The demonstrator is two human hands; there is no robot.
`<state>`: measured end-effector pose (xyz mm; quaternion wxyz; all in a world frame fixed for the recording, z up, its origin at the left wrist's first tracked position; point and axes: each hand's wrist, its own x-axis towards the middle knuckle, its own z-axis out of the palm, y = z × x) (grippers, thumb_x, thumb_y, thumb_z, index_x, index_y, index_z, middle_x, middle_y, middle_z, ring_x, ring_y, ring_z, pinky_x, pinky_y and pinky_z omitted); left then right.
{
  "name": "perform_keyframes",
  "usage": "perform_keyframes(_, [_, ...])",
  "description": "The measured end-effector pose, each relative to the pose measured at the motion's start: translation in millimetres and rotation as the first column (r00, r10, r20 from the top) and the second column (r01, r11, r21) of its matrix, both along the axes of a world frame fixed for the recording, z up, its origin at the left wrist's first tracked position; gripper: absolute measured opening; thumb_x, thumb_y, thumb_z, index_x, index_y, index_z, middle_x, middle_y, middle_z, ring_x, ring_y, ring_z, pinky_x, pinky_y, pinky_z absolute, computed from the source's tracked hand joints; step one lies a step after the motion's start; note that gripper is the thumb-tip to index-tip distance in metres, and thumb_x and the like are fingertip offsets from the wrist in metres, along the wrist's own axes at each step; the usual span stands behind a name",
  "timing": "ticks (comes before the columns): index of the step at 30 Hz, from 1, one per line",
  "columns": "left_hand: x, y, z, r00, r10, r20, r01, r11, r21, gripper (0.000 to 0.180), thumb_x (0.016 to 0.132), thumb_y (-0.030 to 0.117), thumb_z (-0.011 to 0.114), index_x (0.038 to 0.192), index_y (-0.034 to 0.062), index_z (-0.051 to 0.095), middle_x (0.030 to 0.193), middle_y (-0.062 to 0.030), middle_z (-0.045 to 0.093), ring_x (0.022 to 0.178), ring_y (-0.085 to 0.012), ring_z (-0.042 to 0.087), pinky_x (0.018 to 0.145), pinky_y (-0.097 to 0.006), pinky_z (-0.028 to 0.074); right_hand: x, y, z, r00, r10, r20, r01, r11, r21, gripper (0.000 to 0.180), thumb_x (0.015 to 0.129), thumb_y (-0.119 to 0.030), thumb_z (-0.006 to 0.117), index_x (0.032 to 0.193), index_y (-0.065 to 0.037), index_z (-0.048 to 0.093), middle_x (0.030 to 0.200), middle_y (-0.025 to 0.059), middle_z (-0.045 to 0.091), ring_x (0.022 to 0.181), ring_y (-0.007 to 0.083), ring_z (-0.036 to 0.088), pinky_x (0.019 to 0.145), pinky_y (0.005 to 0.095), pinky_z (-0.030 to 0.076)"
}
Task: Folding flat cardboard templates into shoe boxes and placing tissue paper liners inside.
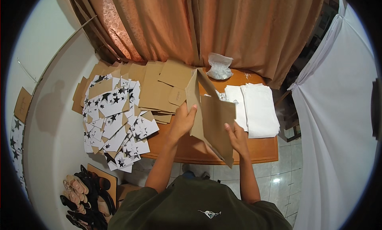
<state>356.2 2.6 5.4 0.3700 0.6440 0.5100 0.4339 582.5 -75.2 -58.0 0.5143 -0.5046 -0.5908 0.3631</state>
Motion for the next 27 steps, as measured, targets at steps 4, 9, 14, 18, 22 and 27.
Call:
perform_keyframes(4, [-54.5, 38.5, -8.9, 0.977, -0.097, -0.192, 0.089, 0.995, -0.048, 0.037, 0.096, 0.016, 0.054, 0.124, -0.0084, 0.054, 0.102, -0.0341, 0.067, 0.1, -0.0495, 0.065, 0.087, -0.05, 0.05, -10.3, 54.3, -34.7, 0.986, -0.152, -0.064, 0.137, 0.97, -0.199, 0.035, 0.104, -0.025, 0.053, 0.122, 0.004, 0.061, 0.095, 0.0137, 0.068, 0.085, 0.0158, 0.061, 0.079, 0.0336, 0.05])
perform_keyframes(9, [-114.7, 74.4, -50.9, 0.886, -0.203, -0.417, 0.194, 0.979, -0.064, 0.048, 0.093, 0.01, 0.048, 0.137, -0.0083, 0.041, 0.103, -0.0383, 0.064, 0.1, -0.0515, 0.063, 0.091, -0.055, 0.048, -55.9, 118.7, -63.6, 0.958, -0.278, -0.075, 0.251, 0.933, -0.258, 0.036, 0.1, -0.023, 0.054, 0.122, 0.004, 0.062, 0.101, 0.0174, 0.071, 0.094, 0.0215, 0.066, 0.084, 0.0363, 0.05])
perform_keyframes(14, [-162.7, 112.9, -83.5, 0.834, -0.224, -0.505, 0.135, 0.969, -0.208, 0.059, 0.09, 0.008, 0.048, 0.144, -0.0093, 0.033, 0.102, -0.0376, 0.065, 0.095, -0.0531, 0.064, 0.091, -0.057, 0.049, -117.1, 172.5, -80.7, 0.955, -0.289, 0.062, 0.294, 0.901, -0.32, 0.034, 0.099, -0.019, 0.057, 0.125, 0.004, 0.061, 0.104, 0.011, 0.07, 0.092, 0.0168, 0.062, 0.083, 0.0324, 0.049])
perform_keyframes(18, [-192.2, 149.1, -111.4, 0.841, -0.211, -0.498, 0.097, 0.965, -0.245, 0.06, 0.09, 0.008, 0.048, 0.146, -0.007, 0.032, 0.107, -0.0378, 0.064, 0.1, -0.0539, 0.063, 0.093, -0.057, 0.049, -151.4, 198.9, -78.7, 0.96, -0.237, 0.151, 0.274, 0.908, -0.318, 0.036, 0.098, -0.023, 0.059, 0.124, 0.001, 0.062, 0.102, 0.0154, 0.071, 0.094, 0.0233, 0.066, 0.084, 0.0362, 0.051])
perform_keyframes(22, [-222.2, 182.8, -142.5, 0.906, -0.215, -0.365, 0.12, 0.957, -0.266, 0.059, 0.09, 0.009, 0.049, 0.146, -0.0046, 0.035, 0.119, -0.0398, 0.059, 0.117, -0.0524, 0.056, 0.103, -0.054, 0.042, -179.6, 219.5, -90.0, 0.965, -0.107, 0.24, 0.197, 0.899, -0.391, 0.042, 0.097, -0.031, 0.058, 0.119, 0.003, 0.063, 0.101, 0.0212, 0.072, 0.098, 0.0281, 0.069, 0.087, 0.0396, 0.052])
perform_keyframes(27, [-237.7, 193.1, -99.2, 0.975, -0.173, -0.14, 0.134, 0.958, -0.253, 0.058, 0.089, 0.011, 0.051, 0.144, -0.0054, 0.038, 0.126, -0.0362, 0.059, 0.121, -0.0514, 0.055, 0.106, -0.05, 0.041, -170.9, 225.7, -96.9, 0.993, -0.114, 0.038, 0.118, 0.862, -0.493, 0.038, 0.099, -0.027, 0.055, 0.117, 0.005, 0.063, 0.102, 0.0161, 0.071, 0.094, 0.0228, 0.066, 0.084, 0.0359, 0.051])
